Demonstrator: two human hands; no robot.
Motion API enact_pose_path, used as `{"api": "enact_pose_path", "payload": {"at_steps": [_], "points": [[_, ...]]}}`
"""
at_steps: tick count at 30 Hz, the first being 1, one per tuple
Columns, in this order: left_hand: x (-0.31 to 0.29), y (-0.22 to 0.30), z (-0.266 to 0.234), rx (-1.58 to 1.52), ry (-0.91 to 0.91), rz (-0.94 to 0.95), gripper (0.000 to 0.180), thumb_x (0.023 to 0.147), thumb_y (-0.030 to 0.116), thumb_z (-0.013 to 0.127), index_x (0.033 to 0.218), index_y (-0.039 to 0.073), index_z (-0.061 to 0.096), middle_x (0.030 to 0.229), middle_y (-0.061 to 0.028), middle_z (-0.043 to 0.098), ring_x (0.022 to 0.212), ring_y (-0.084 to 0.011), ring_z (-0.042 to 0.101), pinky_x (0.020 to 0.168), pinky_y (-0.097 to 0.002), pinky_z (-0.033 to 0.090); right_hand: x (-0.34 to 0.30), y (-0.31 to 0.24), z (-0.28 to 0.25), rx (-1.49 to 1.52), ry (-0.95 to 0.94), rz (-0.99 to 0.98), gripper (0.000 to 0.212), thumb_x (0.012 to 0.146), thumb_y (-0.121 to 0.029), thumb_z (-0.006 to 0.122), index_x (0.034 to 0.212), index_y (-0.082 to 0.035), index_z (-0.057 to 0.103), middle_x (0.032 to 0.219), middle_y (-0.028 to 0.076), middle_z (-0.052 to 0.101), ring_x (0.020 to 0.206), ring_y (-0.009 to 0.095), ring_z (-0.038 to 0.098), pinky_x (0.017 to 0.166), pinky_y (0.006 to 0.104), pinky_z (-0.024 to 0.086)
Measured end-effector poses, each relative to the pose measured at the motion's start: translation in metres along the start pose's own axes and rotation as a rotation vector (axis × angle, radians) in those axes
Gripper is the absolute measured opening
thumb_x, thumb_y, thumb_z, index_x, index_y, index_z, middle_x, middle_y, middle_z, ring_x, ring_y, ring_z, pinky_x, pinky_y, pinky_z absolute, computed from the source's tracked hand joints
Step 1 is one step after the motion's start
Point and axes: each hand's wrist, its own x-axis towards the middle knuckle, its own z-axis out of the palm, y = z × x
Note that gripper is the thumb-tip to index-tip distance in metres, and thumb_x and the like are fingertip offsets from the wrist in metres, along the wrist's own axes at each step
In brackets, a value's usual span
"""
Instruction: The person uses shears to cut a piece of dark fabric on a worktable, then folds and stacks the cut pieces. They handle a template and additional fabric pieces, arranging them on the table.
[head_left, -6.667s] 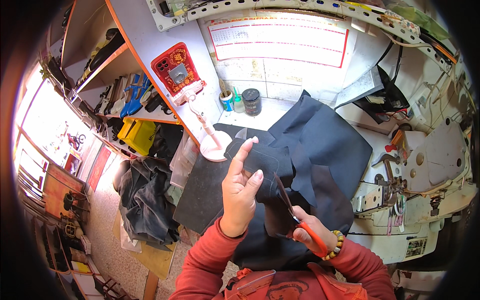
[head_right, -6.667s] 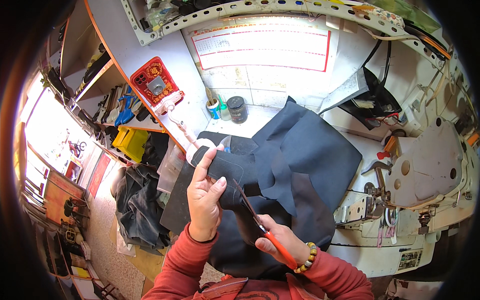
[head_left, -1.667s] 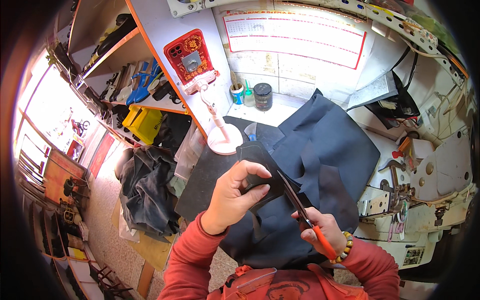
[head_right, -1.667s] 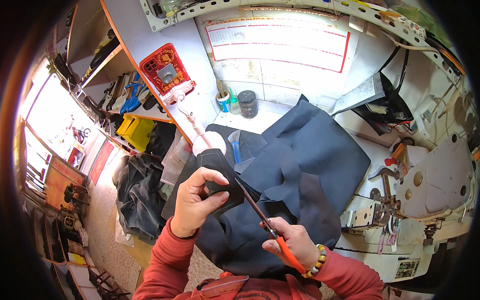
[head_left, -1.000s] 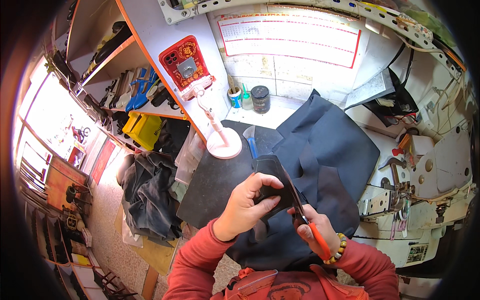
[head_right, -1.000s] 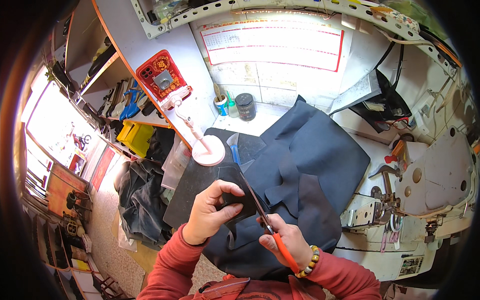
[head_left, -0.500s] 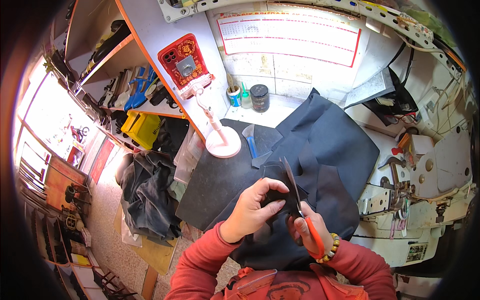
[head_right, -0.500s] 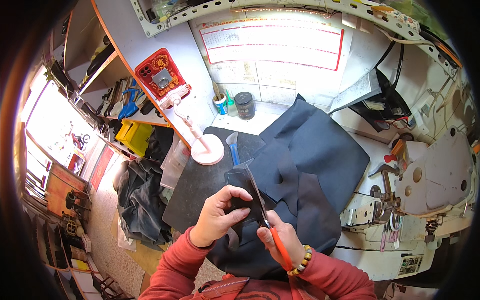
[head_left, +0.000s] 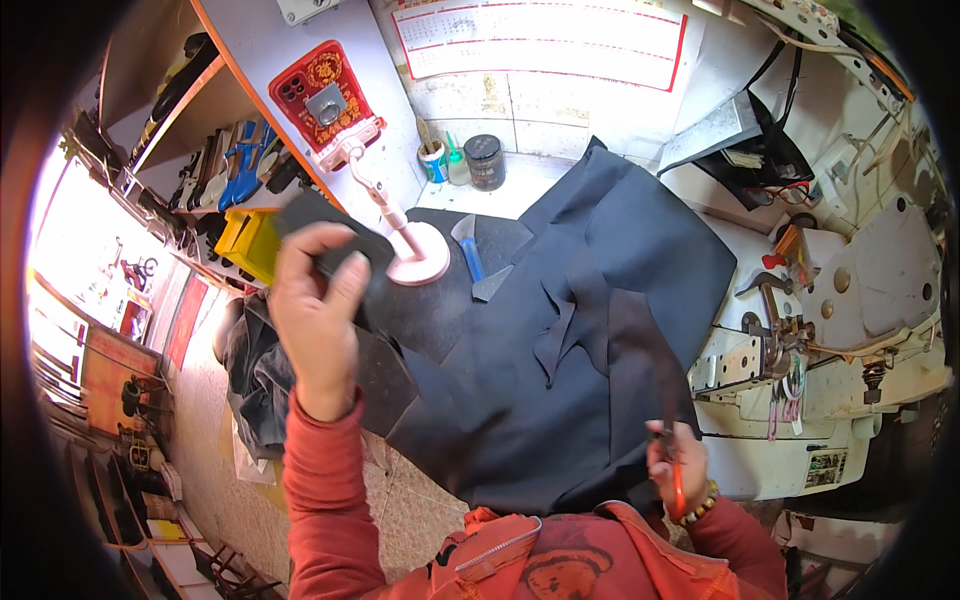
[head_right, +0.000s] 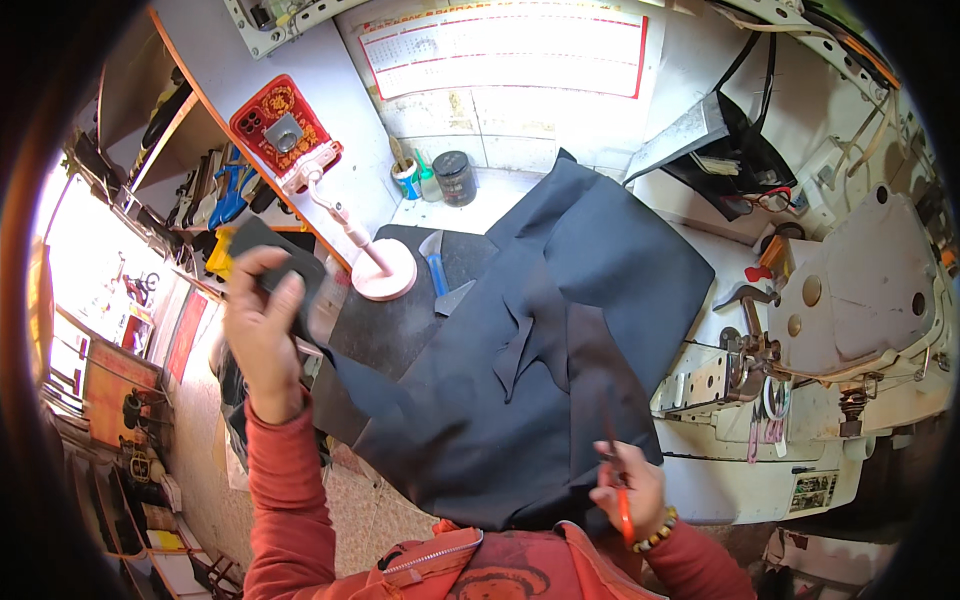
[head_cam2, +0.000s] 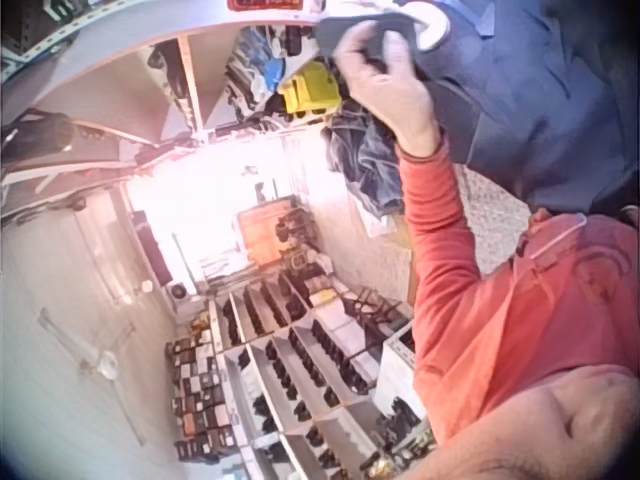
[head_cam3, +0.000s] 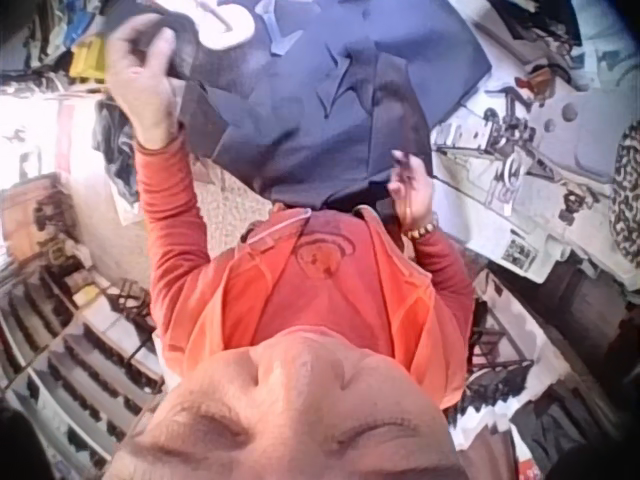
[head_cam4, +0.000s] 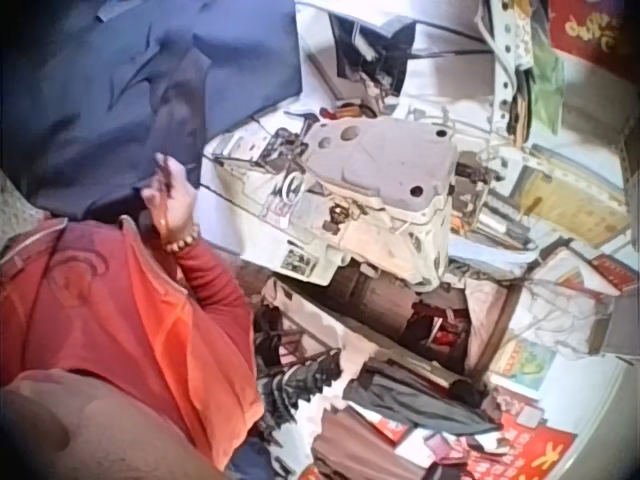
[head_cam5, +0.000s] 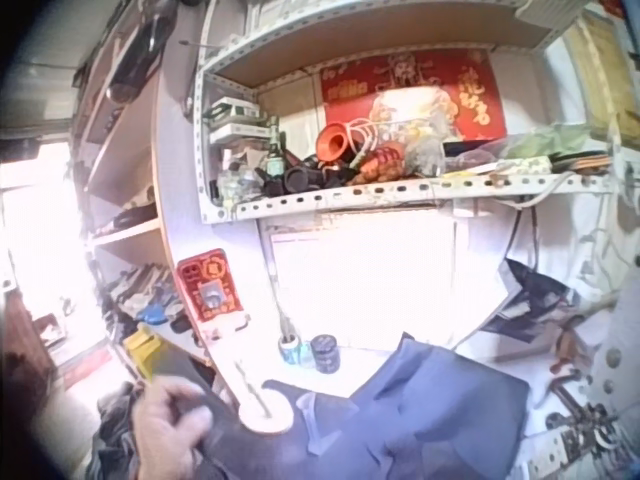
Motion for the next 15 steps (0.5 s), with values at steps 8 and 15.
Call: {"api": "enact_pose_path", "payload": {"at_steps": [8, 15], "points": [[-0.002, -0.029, 0.025, 0.050, 0.036, 0.151, 0.019, 0.086, 0.000, 0.066, 0.105, 0.002, 0.063, 0.097, -0.0040, 0.062, 0.088, -0.0111, 0.059, 0.080, -0.0253, 0.048, -0.078, 0.053, -0.065, 0.110, 0.641, 0.096, 0.037, 0.088, -0.012, 0.057, 0.122, 0.002, 0.052, 0.074, -0.001, 0.050, 0.056, 0.004, 0.042, 0.048, 0.0197, 0.035], [-0.069, -0.122, 0.088, 0.287, -0.471, -0.150, 0.028, 0.079, 0.007, 0.070, 0.106, 0.001, 0.062, 0.113, -0.0189, 0.058, 0.108, -0.0335, 0.056, 0.095, -0.0399, 0.045, -0.081, 0.088, -0.100, -0.497, 0.664, 0.371, 0.049, 0.084, -0.006, 0.066, 0.129, 0.002, 0.048, 0.094, 0.009, 0.060, 0.078, 0.017, 0.057, 0.071, 0.0291, 0.048]]}}
